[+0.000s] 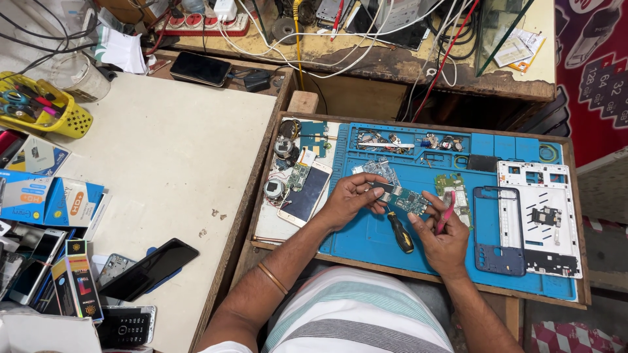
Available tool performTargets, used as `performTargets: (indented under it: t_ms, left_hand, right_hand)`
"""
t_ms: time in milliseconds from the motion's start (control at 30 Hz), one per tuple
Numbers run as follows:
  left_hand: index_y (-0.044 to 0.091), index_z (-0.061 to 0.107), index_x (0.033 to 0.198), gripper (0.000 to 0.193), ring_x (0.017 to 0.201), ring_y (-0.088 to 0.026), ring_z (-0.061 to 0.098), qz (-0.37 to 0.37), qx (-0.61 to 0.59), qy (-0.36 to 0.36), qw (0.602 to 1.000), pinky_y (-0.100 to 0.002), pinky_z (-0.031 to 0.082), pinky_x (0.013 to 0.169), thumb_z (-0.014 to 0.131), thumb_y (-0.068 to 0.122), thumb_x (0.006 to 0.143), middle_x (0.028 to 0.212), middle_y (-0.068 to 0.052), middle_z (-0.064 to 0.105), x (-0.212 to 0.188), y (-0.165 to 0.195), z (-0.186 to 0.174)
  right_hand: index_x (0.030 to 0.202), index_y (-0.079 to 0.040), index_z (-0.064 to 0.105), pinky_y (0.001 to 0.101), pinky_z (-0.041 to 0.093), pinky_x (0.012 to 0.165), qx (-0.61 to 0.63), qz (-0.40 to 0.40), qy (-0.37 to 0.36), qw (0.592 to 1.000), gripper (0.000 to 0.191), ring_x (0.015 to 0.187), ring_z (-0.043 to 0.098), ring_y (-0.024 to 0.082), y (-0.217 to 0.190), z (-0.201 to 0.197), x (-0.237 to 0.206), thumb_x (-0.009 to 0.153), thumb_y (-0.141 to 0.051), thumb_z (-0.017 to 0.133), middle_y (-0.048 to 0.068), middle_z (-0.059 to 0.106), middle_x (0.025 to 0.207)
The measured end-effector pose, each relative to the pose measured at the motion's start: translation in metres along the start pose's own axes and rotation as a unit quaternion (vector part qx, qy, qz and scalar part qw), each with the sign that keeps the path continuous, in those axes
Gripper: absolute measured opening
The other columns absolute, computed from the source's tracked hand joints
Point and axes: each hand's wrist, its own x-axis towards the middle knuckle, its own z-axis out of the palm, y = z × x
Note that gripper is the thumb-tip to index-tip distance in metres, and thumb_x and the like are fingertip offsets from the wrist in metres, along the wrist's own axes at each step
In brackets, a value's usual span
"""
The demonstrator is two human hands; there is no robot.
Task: The person holds a small circuit board and uses a pink toothbrush to scrub its surface. They rotate the board to reach different areas and continue brushing throughout the clip.
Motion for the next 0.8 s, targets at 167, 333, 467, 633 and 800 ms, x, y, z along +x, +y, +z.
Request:
performTargets:
  t_ms: [167, 333, 467, 633, 800]
  left_hand:
    - [-0.003, 0.061, 0.132, 0.037, 0.078, -0.016, 0.076, 0.003, -0.003, -0.001, 1.0, -0.028, 0.064, 0.071, 0.067, 0.017, 0.102, 0.092, -0.016, 0.076, -0.0001, 0.0004, -0.0001]
    - [-0.003, 0.062, 0.132, 0.037, 0.077, -0.016, 0.075, 0.005, -0.001, -0.002, 1.0, -0.028, 0.064, 0.07, 0.067, 0.017, 0.102, 0.092, -0.016, 0.076, 0.0001, 0.0011, -0.0003]
    - [-0.003, 0.061, 0.132, 0.037, 0.077, -0.016, 0.076, 0.005, 0.0, -0.001, 1.0, -0.028, 0.064, 0.07, 0.067, 0.017, 0.102, 0.092, -0.016, 0.076, 0.0003, 0.0016, -0.0004]
    - [-0.003, 0.061, 0.132, 0.037, 0.077, -0.016, 0.075, 0.001, 0.0, 0.0, 1.0, -0.028, 0.064, 0.07, 0.067, 0.016, 0.102, 0.092, -0.016, 0.076, 0.0003, 0.0016, 0.0]
    - [-0.003, 0.061, 0.132, 0.037, 0.078, -0.016, 0.076, 0.004, 0.001, -0.002, 1.0, -0.028, 0.064, 0.071, 0.067, 0.017, 0.102, 0.092, -0.016, 0.076, 0.0004, 0.0016, -0.0007]
  right_hand:
    - [0.14, 0.002, 0.06, 0.017, 0.038, 0.053, -0.009, -0.001, 0.001, 1.0, 0.052, 0.063, 0.048, -0.002, -0.0009, 0.0002, -0.0001, 0.091, -0.008, 0.077, 0.003, 0.067, 0.086]
    - [0.139, 0.002, 0.06, 0.0168, 0.039, 0.053, -0.001, -0.002, -0.003, 1.0, 0.052, 0.063, 0.049, -0.002, -0.0016, 0.0005, 0.001, 0.091, -0.008, 0.076, 0.005, 0.071, 0.092]
    - [0.14, 0.002, 0.06, 0.0167, 0.039, 0.053, 0.001, -0.003, -0.004, 1.0, 0.052, 0.063, 0.049, -0.002, -0.0025, 0.0008, 0.0015, 0.091, -0.007, 0.076, 0.006, 0.071, 0.093]
    - [0.139, 0.002, 0.06, 0.0168, 0.039, 0.053, -0.007, -0.003, -0.002, 1.0, 0.051, 0.062, 0.049, -0.002, -0.0023, 0.0005, 0.0012, 0.091, -0.007, 0.076, 0.005, 0.07, 0.09]
    - [0.139, 0.002, 0.061, 0.0168, 0.038, 0.053, -0.005, -0.003, -0.001, 1.0, 0.051, 0.062, 0.048, -0.002, -0.0008, 0.0006, 0.0017, 0.091, -0.007, 0.076, 0.004, 0.068, 0.087]
